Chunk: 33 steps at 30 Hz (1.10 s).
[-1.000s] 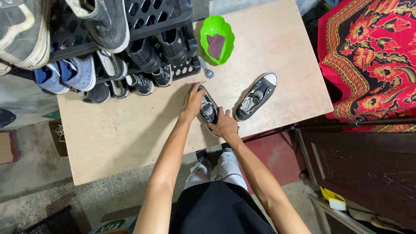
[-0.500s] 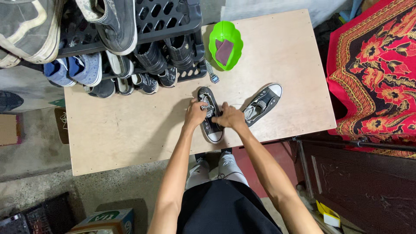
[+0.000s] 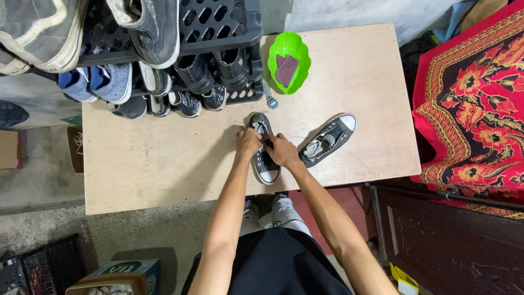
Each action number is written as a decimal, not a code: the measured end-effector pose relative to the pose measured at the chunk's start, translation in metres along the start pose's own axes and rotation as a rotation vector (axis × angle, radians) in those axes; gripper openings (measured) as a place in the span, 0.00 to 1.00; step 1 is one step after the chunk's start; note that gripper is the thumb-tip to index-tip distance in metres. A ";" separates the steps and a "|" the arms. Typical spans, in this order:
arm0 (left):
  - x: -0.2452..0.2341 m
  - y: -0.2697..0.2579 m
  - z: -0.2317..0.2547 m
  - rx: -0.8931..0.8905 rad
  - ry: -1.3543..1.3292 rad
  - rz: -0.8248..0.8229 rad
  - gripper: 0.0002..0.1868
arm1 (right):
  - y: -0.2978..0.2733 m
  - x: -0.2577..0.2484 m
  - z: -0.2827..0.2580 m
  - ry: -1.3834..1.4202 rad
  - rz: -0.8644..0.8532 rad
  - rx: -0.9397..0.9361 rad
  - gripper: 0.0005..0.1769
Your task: The person takes a sneaker from a shoe rack, pulls the laces out of the eyelets to unlace it, then threads the laces back through the eyelets and ties them. They place the finished sneaker back on the shoe rack.
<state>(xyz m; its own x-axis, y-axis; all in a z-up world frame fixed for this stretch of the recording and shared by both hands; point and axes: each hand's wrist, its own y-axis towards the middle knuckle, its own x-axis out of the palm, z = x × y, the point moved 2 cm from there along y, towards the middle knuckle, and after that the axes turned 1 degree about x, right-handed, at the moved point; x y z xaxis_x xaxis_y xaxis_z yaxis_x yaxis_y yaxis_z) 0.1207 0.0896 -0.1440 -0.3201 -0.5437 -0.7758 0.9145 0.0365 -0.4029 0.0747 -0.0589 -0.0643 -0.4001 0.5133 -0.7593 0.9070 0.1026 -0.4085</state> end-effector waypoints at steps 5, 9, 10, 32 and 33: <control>0.004 0.011 0.009 -0.022 0.046 -0.005 0.09 | -0.004 -0.001 0.000 0.037 0.012 -0.017 0.23; 0.021 0.019 0.012 0.006 0.183 0.009 0.12 | -0.005 0.001 0.006 0.100 0.033 -0.052 0.26; 0.024 0.019 0.011 0.011 0.149 -0.022 0.12 | -0.005 0.002 0.008 0.111 0.040 -0.066 0.26; -0.180 -0.064 0.107 0.535 -0.924 -0.319 0.07 | 0.002 -0.056 -0.010 0.792 -0.176 -0.267 0.17; -0.183 -0.064 0.108 0.544 -0.925 -0.309 0.07 | 0.001 -0.056 -0.009 0.863 -0.210 -0.242 0.15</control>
<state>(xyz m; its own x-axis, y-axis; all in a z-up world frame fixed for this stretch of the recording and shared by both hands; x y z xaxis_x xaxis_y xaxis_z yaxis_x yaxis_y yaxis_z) 0.1472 0.0958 0.0766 -0.4523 -0.8890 0.0720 0.8864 -0.4569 -0.0738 0.0992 -0.0794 -0.0174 -0.4112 0.9116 -0.0006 0.8684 0.3915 -0.3045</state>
